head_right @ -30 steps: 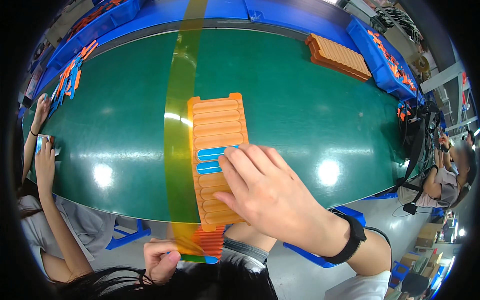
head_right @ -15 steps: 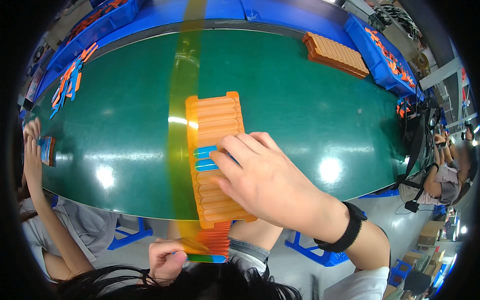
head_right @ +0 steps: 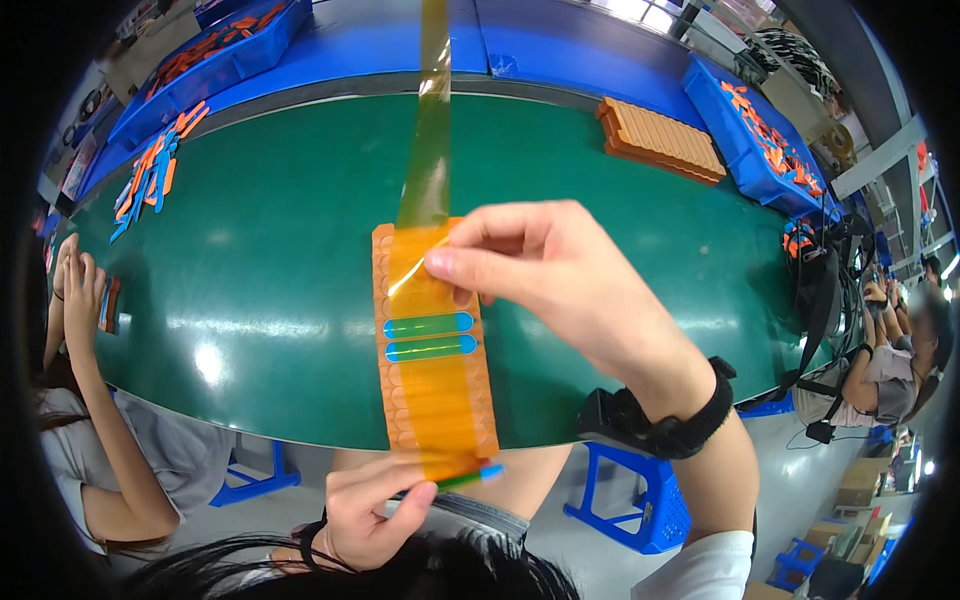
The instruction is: The person is manually assembling colorful plastic strips into a tray and applying a translucent adhesive tape strip over them.
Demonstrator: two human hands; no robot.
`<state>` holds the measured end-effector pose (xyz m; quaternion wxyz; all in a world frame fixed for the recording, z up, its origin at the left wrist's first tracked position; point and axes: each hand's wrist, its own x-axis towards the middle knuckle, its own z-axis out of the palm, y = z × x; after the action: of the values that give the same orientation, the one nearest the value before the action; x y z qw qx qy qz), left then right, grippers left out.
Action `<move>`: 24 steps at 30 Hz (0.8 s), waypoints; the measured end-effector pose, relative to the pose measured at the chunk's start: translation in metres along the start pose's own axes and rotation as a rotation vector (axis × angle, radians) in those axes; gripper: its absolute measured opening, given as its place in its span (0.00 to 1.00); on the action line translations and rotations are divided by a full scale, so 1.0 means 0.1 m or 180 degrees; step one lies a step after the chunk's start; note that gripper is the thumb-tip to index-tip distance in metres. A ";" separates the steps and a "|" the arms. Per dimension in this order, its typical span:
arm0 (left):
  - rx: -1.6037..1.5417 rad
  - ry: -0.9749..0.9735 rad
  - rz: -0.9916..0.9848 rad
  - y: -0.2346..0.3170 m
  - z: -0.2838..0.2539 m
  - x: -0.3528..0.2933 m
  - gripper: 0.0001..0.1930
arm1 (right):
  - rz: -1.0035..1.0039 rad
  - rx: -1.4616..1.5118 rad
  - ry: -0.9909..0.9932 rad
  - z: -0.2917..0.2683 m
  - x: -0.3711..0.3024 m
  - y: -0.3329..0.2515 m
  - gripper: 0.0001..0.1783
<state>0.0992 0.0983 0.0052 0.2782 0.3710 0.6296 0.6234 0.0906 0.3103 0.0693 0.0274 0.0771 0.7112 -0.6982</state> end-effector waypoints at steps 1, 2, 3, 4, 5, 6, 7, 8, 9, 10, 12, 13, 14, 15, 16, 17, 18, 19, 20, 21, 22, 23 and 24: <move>0.0666 0.0274 0.0459 -0.03 0.01 0.04 0.09 | -0.0109 -0.0113 -0.0010 -0.03 0.03 -0.04 0.12; 0.1332 0.0552 0.0916 -0.04 0.01 0.07 0.11 | -0.0216 -0.0223 -0.0023 -0.05 0.06 -0.07 0.12; 0.1957 0.0828 0.0919 -0.04 0.04 0.05 0.16 | -0.0241 -0.0305 0.0048 -0.05 0.09 -0.10 0.11; 0.1973 0.0830 0.0920 -0.03 0.06 0.06 0.16 | -0.0253 -0.0297 0.0041 -0.07 0.12 -0.12 0.11; 0.2287 0.1012 0.1078 -0.01 0.08 0.07 0.19 | -0.0195 -0.0587 0.0108 -0.09 0.15 -0.13 0.11; 0.2604 0.1195 0.1234 -0.01 0.09 0.08 0.23 | -0.0138 -0.0875 0.0172 -0.10 0.19 -0.13 0.12; 0.2737 0.0609 0.1424 -0.05 0.07 0.05 0.27 | -0.0078 -0.0854 0.0170 -0.12 0.22 -0.10 0.12; 0.2726 0.0602 0.1422 -0.06 0.10 0.04 0.27 | -0.0067 -0.0855 0.0178 -0.14 0.25 -0.07 0.12; 0.2943 0.0169 0.1271 -0.04 0.13 0.03 0.26 | 0.0014 -0.0996 0.0215 -0.17 0.28 -0.04 0.12; 0.3190 -0.0254 0.1092 -0.02 0.14 0.02 0.25 | 0.0069 -0.1115 0.0220 -0.17 0.33 -0.02 0.12; 0.3394 -0.0439 0.0817 -0.02 0.16 0.03 0.29 | 0.0115 -0.1129 0.0164 -0.17 0.39 0.02 0.12; 0.3374 -0.0464 0.0780 -0.04 0.17 0.05 0.31 | 0.0187 -0.1168 0.0142 -0.18 0.41 0.04 0.13; 0.3351 -0.0488 0.0745 -0.05 0.17 0.06 0.33 | 0.0190 -0.1159 0.0132 -0.20 0.44 0.08 0.13; 0.3351 -0.0490 0.0733 -0.05 0.15 0.09 0.33 | 0.0207 -0.1092 0.0258 -0.23 0.47 0.11 0.13; 0.3392 -0.0539 0.0680 -0.03 0.13 0.13 0.34 | 0.0227 -0.1031 0.0391 -0.25 0.49 0.13 0.13; 0.3429 -0.0588 0.0629 -0.02 0.12 0.16 0.35 | 0.0239 -0.1033 0.0392 -0.27 0.51 0.15 0.13; 0.3415 -0.0594 0.0628 -0.02 0.13 0.17 0.35 | 0.0316 -0.1084 0.0356 -0.29 0.52 0.17 0.13; 0.3371 -0.0614 0.0545 0.00 0.12 0.16 0.36 | 0.0370 -0.1117 0.0288 -0.27 0.54 0.17 0.13; 0.3325 -0.0633 0.0463 0.03 0.12 0.14 0.36 | 0.0361 -0.1102 0.0260 -0.26 0.55 0.16 0.13; 0.3344 -0.0622 0.0435 0.05 0.11 0.13 0.36 | 0.0347 -0.1083 0.0186 -0.24 0.56 0.15 0.13; 0.3327 -0.0669 0.0418 0.04 0.10 0.13 0.36 | 0.0353 -0.1074 0.0134 -0.24 0.56 0.15 0.13; 0.3312 -0.0714 0.0398 0.04 0.09 0.13 0.36 | 0.0362 -0.1067 0.0125 -0.24 0.57 0.16 0.13; 0.3311 -0.0714 0.0380 0.04 0.07 0.14 0.36 | 0.0377 -0.0960 0.0114 -0.23 0.58 0.17 0.12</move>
<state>0.0975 0.1136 0.0103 0.0872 0.5594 0.7996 0.2003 0.0378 0.3379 0.0446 0.0671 0.1263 0.8026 -0.5792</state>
